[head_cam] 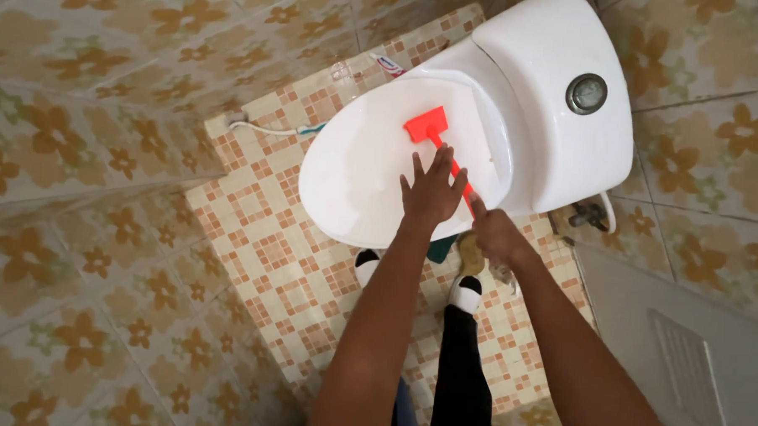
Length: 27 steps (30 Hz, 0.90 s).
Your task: Cleaning and scrubbing the exterior surface of a toilet bowl.
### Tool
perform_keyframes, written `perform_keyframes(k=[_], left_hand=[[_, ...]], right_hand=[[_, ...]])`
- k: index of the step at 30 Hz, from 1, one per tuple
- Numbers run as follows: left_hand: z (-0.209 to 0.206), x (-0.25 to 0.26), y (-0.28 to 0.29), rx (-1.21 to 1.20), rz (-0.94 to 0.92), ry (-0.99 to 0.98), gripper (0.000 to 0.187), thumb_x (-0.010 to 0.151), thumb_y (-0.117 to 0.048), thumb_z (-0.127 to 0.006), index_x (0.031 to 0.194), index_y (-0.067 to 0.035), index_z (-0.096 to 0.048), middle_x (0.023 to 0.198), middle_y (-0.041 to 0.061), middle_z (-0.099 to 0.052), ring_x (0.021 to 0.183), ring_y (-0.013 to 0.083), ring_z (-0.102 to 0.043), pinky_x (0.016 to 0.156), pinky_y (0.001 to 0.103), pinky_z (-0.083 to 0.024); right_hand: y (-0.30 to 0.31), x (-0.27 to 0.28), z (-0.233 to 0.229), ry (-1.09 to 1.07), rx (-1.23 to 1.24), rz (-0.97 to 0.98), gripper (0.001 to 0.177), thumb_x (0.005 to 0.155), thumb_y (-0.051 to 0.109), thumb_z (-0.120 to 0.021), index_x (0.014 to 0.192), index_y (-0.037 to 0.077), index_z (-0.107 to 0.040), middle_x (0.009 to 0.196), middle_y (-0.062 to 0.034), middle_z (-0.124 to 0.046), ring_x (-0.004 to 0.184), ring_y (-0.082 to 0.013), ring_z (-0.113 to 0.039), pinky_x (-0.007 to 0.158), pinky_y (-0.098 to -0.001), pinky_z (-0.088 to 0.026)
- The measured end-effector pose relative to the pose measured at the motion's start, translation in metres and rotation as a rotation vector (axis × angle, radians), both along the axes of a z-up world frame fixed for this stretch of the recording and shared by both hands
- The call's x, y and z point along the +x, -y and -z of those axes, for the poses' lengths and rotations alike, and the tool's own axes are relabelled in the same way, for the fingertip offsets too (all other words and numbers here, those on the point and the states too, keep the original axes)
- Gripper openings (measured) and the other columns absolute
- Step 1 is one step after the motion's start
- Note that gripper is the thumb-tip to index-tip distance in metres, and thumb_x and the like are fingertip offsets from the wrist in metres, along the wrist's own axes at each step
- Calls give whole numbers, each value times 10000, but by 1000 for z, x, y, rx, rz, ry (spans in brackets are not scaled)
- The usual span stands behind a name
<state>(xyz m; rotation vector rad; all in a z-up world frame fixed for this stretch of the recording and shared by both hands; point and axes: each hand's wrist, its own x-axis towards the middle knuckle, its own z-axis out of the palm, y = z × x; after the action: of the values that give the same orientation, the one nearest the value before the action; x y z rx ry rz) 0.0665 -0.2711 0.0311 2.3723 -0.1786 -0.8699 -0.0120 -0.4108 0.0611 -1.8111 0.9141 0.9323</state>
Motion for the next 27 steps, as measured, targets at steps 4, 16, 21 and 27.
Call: perform_keyframes(k=[4,16,21,27], left_hand=[[1,-43,-5,-22,-73,-18,707,1012,-571,-380,1630,-262,-233,1722,-86,-159,1581,386,-53,1223,660,-110],[13,-137,14,-51,-364,-12,696,1029,-530,-421,1640,-264,-221,1723,-45,-213,1585,412,-66,1199,693,-153],[4,-87,21,-26,-336,-31,702,1016,-524,-420,1636,-275,-206,1718,-63,-194,1584,384,-50,1217,657,-158],[3,-72,39,6,-193,-37,715,1011,-540,-405,1639,-265,-200,1723,-72,-171,1592,362,-23,1240,618,-126]], right_hand=[[-5,-30,-15,-8,0,-70,790,1018,679,-338,742,-17,-590,566,-76,-518,433,-154,-441,403,-328,-380],[24,-100,-9,56,258,-151,445,1035,459,-421,896,67,-578,560,11,-483,415,-96,-392,368,-300,-314],[44,-74,43,190,227,-191,611,1079,516,-418,755,18,-557,582,-19,-469,484,-114,-411,432,-320,-365],[50,-74,27,254,153,-160,616,1058,544,-385,762,41,-584,598,-25,-546,531,-107,-481,501,-315,-433]])
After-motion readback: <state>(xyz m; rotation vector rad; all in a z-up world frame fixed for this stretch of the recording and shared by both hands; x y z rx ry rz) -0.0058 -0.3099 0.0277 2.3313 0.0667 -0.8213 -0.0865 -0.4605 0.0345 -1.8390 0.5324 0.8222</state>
